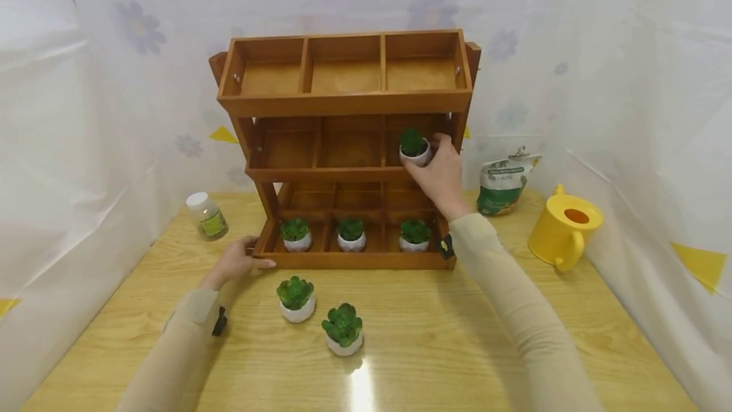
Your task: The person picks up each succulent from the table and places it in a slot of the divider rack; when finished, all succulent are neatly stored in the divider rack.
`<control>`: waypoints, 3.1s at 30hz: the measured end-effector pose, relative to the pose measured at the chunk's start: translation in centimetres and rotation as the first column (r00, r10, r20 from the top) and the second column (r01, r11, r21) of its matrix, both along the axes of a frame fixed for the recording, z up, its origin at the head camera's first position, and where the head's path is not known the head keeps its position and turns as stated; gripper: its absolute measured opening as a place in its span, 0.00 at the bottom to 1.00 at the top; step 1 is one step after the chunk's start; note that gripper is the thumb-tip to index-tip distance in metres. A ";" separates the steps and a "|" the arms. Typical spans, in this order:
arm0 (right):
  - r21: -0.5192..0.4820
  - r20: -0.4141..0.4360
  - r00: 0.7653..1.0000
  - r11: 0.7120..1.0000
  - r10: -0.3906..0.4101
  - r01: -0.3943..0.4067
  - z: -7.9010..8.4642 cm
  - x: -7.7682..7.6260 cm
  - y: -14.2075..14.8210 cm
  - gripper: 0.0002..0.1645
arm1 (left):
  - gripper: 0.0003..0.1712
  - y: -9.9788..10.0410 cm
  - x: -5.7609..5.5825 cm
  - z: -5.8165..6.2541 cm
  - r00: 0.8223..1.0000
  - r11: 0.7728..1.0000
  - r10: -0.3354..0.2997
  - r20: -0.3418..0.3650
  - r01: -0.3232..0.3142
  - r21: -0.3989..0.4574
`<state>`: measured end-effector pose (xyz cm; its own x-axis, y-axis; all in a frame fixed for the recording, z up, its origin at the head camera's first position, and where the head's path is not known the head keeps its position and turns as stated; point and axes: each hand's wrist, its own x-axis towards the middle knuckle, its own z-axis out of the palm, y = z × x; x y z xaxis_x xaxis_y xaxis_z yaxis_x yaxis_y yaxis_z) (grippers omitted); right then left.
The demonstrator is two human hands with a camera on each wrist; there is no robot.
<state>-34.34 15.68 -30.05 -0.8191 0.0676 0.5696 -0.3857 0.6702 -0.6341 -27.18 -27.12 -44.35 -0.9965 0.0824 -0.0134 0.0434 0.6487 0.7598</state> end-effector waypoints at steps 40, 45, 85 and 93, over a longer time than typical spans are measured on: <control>-0.130 -0.024 0.964 0.955 0.265 -0.266 -2.7 6.4 1.6 0.52 | 0.45 0.0 -0.2 -0.1 1.000 0.999 0.020 0.019 -0.019 -0.033; -0.168 0.103 0.852 0.853 0.513 -0.494 -5.6 9.3 1.2 0.53 | 0.44 0.2 -0.1 0.1 0.999 0.999 0.027 0.032 -0.027 -0.023; -0.602 0.468 0.479 0.665 0.743 -0.443 -16.8 18.4 -7.5 0.57 | 0.47 0.0 -0.3 0.0 1.000 1.000 0.019 0.021 -0.018 -0.010; -0.545 0.482 0.528 0.711 0.699 -0.444 -16.9 18.6 -8.5 0.54 | 0.44 0.2 -0.3 0.2 0.999 0.998 0.032 0.017 -0.031 -0.047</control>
